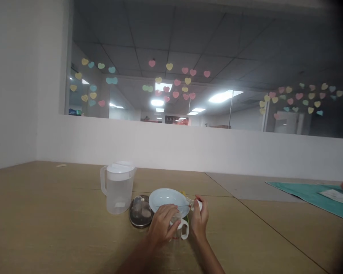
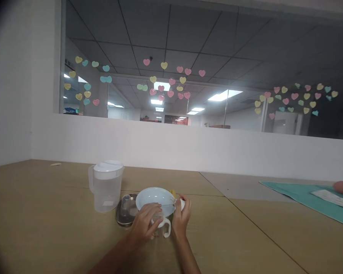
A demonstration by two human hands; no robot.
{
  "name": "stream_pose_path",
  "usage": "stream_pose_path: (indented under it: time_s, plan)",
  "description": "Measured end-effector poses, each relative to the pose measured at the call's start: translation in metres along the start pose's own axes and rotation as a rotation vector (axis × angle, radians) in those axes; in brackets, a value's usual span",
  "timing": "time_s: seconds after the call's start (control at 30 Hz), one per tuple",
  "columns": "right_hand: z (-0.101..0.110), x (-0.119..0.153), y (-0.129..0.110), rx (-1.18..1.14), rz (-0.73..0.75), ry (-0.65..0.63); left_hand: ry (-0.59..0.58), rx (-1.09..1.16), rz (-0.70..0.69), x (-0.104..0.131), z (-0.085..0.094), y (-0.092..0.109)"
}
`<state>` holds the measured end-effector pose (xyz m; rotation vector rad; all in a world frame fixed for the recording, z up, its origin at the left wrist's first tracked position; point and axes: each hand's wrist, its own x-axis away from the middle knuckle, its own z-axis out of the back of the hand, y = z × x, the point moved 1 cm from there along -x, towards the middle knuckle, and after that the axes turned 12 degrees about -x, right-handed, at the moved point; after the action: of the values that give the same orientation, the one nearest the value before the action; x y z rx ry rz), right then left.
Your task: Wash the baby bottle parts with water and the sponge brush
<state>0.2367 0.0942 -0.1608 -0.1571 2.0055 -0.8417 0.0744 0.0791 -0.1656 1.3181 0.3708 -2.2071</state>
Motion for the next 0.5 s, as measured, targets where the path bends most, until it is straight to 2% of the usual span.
stream_pose_path:
  time_s: [0.13, 0.23, 0.5]
  plan:
    - [-0.002, 0.014, -0.006, 0.113, 0.217, -0.024, 0.075, 0.046, 0.014, 0.003, -0.003, -0.001]
    - [-0.002, 0.021, -0.011, 0.133, 0.383, -0.04, 0.11, 0.114, 0.097, 0.003, -0.006, 0.001]
    - [0.002, 0.019, -0.014, 0.221, 0.516, -0.172, 0.104, 0.297, 0.245, 0.001, -0.012, 0.009]
